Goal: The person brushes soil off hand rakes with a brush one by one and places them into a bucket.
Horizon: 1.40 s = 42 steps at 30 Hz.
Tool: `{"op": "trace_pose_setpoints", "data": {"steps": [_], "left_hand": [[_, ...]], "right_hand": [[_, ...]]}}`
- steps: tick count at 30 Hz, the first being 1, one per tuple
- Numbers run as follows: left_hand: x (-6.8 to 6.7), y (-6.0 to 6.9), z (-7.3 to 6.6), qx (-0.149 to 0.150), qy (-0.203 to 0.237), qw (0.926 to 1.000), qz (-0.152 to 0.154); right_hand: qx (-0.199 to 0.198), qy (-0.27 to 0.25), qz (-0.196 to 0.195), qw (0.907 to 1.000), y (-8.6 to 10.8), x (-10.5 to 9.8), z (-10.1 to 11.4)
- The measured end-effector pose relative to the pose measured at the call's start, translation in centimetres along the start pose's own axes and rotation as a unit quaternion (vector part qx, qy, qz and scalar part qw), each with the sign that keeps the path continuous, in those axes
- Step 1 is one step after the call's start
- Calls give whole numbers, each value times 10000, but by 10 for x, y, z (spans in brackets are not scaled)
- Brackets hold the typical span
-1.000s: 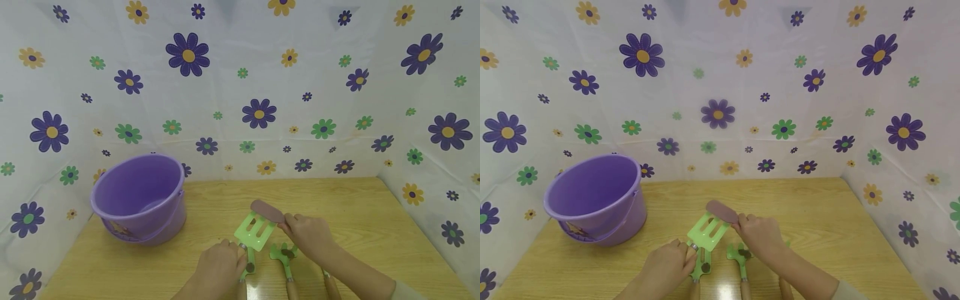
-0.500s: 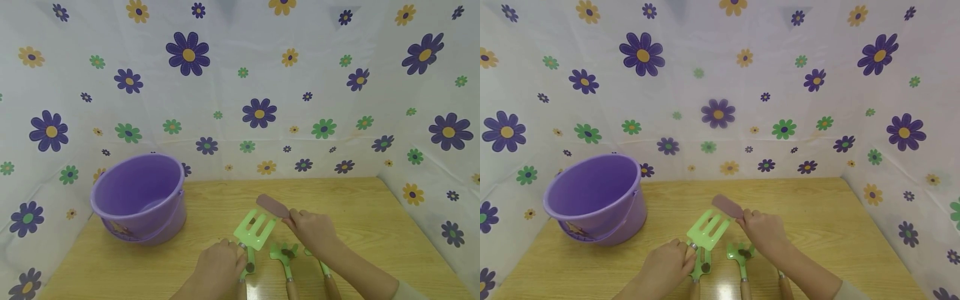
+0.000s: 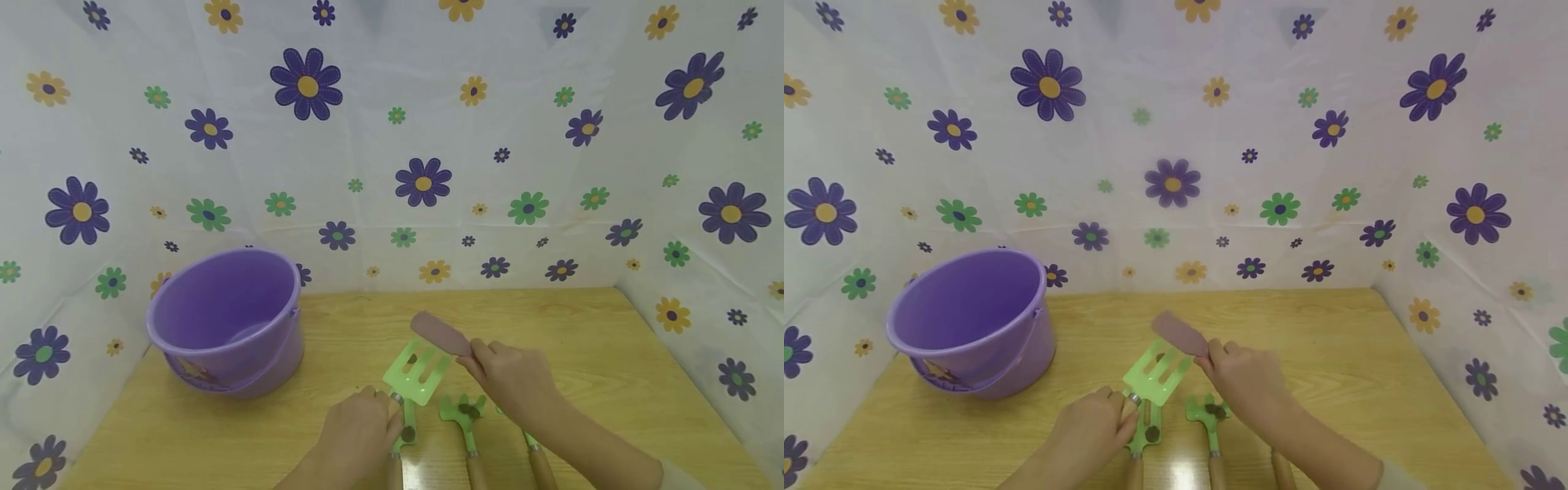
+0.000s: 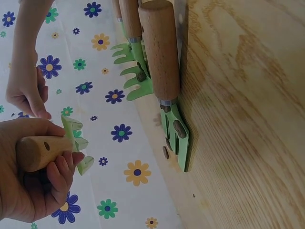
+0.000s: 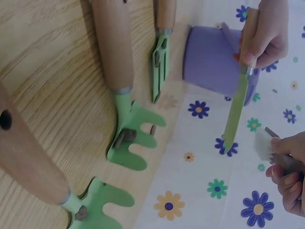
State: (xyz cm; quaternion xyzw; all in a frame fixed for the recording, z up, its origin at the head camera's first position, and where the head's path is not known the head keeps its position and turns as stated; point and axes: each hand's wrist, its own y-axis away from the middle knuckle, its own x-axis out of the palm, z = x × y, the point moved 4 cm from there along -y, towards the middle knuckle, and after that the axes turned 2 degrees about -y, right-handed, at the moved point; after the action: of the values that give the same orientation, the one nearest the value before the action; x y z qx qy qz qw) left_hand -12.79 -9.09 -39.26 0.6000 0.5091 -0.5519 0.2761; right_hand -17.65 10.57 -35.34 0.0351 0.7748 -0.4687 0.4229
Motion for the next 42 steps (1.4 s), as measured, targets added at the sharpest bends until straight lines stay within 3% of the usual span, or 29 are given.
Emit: {"op": "trace_pose_setpoints", "data": {"steps": [9, 16, 28, 42], "left_hand": [[-2, -3, 0, -75, 60, 9998, 189], [-3, -3, -1, 152, -86, 9997, 155], [-6, -5, -6, 640, -439, 9966, -290], [-6, -4, -6, 552, -568, 9967, -193]], "right_hand": [[-207, -259, -298, 9990, -5, -18, 20], [-268, -457, -230, 9983, -4, -22, 31], [-415, -399, 22, 9983, 4, -11, 43], [-511, -446, 452, 9967, 10, 5, 43]]}}
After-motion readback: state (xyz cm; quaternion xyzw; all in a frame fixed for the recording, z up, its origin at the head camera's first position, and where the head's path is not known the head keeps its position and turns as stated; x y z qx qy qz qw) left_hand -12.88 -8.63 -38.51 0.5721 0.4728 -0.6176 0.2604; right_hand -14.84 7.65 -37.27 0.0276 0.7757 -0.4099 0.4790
